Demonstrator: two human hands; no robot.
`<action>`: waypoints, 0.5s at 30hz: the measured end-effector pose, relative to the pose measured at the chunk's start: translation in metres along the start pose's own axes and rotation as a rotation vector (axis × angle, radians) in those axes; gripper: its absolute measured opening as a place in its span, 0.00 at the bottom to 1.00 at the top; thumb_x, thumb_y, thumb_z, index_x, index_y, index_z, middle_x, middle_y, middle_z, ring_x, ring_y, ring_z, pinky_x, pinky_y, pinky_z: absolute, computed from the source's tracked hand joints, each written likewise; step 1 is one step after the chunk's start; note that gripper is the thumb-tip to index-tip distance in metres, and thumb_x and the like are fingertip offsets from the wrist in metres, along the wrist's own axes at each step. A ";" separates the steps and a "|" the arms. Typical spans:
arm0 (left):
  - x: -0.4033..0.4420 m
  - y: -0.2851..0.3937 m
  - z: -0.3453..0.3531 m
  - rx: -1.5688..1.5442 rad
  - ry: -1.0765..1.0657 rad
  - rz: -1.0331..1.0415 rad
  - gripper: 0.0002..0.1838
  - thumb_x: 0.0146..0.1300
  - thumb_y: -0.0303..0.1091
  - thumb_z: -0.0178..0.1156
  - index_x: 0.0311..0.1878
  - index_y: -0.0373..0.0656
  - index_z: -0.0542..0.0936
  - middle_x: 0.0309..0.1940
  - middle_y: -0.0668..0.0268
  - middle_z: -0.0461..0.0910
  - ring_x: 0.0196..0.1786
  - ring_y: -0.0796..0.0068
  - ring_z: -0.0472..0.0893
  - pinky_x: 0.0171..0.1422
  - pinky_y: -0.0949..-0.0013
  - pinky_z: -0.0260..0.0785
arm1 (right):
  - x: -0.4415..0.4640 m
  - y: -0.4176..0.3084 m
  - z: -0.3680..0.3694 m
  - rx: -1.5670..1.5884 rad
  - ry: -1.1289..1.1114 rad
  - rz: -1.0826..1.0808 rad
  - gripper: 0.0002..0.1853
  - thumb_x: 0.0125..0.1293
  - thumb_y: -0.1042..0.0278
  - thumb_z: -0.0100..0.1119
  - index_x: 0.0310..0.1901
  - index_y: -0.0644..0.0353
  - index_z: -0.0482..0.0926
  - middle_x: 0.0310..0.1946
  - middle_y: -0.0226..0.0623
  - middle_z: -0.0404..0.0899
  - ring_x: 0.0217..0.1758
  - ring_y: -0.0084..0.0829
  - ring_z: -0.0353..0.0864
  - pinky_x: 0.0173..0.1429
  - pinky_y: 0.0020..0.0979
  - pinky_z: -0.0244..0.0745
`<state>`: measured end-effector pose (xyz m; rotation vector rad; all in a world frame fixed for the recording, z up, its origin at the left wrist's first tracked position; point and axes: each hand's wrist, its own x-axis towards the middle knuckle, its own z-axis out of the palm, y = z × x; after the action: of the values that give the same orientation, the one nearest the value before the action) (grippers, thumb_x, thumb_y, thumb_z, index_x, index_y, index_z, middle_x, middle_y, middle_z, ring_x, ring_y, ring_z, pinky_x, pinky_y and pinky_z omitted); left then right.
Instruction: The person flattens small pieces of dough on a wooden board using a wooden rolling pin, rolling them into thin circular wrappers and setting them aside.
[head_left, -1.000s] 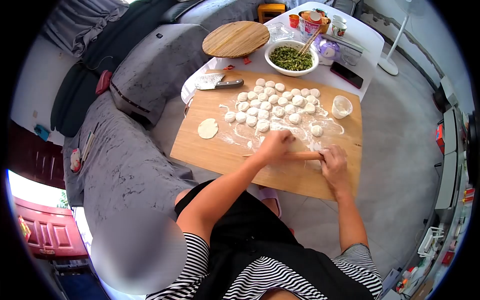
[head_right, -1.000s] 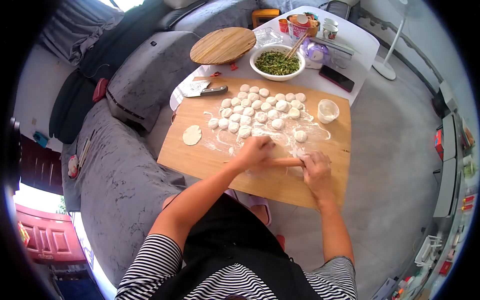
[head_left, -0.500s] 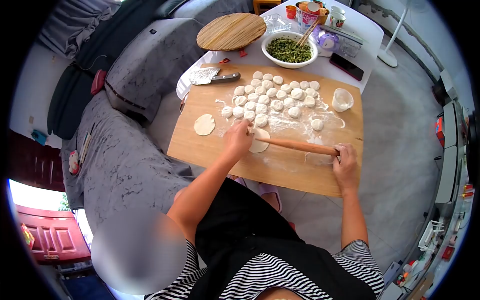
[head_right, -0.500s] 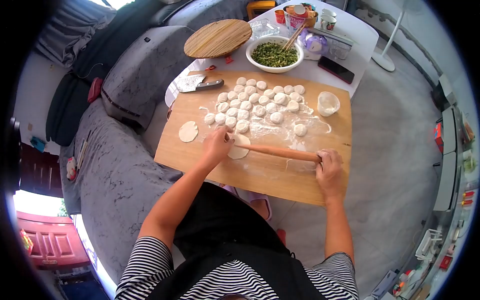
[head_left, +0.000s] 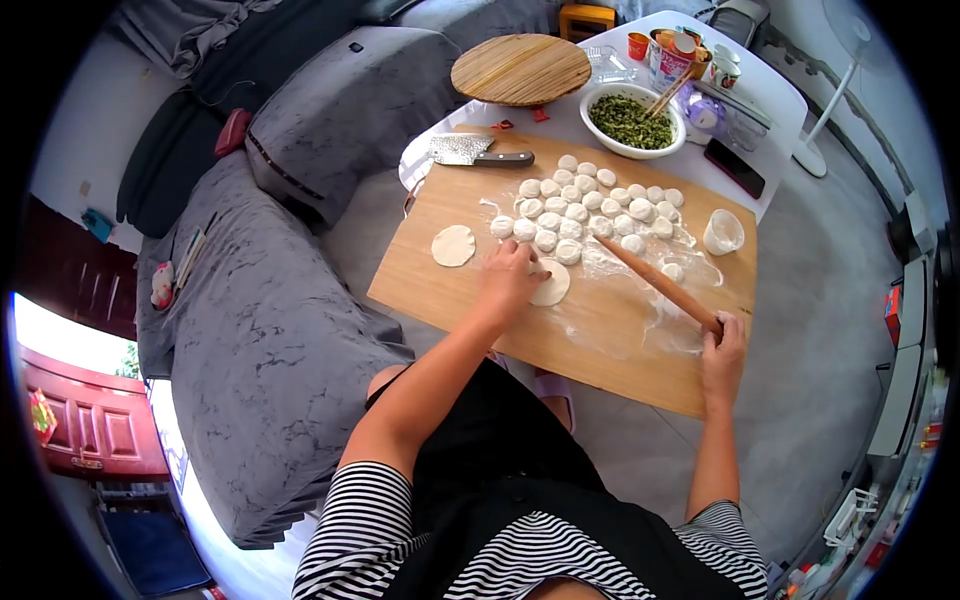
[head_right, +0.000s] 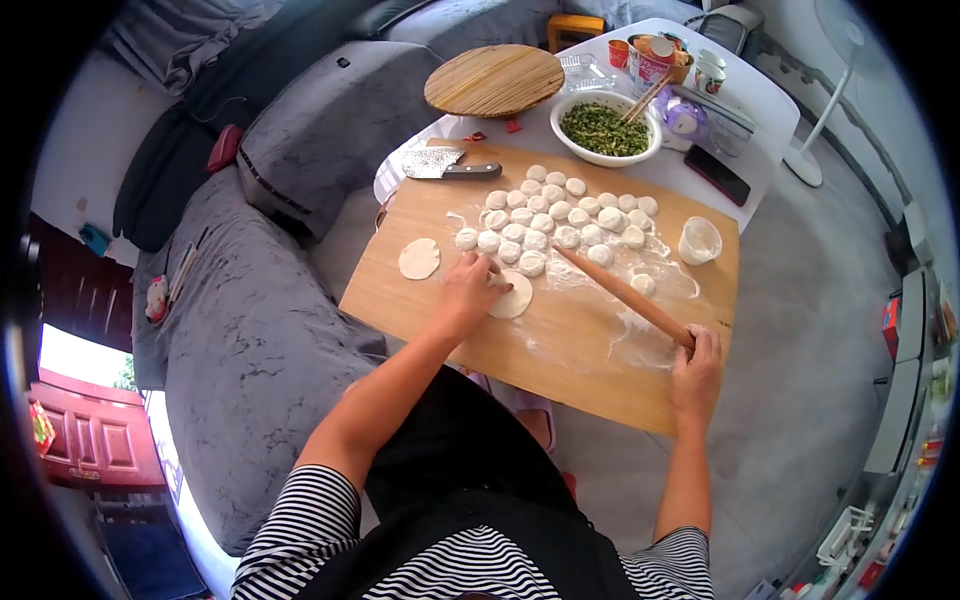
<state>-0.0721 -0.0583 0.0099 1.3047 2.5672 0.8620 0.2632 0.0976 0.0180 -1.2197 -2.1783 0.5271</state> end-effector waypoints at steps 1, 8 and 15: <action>-0.001 0.004 0.002 -0.002 -0.011 -0.013 0.18 0.51 0.39 0.74 0.41 0.42 0.80 0.45 0.57 0.79 0.53 0.54 0.77 0.57 0.55 0.68 | 0.001 0.001 -0.001 0.003 -0.004 0.005 0.15 0.60 0.80 0.61 0.49 0.62 0.75 0.48 0.44 0.76 0.54 0.49 0.76 0.55 0.44 0.72; 0.009 0.017 0.008 0.053 -0.032 -0.084 0.17 0.49 0.37 0.76 0.37 0.42 0.80 0.36 0.59 0.83 0.42 0.56 0.82 0.48 0.56 0.74 | 0.000 0.007 0.000 0.004 0.035 -0.021 0.14 0.61 0.78 0.61 0.49 0.64 0.75 0.47 0.46 0.75 0.54 0.50 0.76 0.55 0.44 0.72; 0.006 0.003 -0.004 -0.012 -0.128 -0.106 0.15 0.50 0.36 0.75 0.36 0.40 0.81 0.31 0.58 0.84 0.39 0.59 0.84 0.44 0.58 0.75 | 0.000 0.004 -0.002 -0.022 0.052 0.003 0.15 0.60 0.78 0.61 0.49 0.63 0.75 0.47 0.45 0.76 0.53 0.50 0.76 0.55 0.44 0.72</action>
<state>-0.0755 -0.0536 0.0153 1.1680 2.5023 0.7489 0.2668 0.1000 0.0167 -1.2357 -2.1440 0.4682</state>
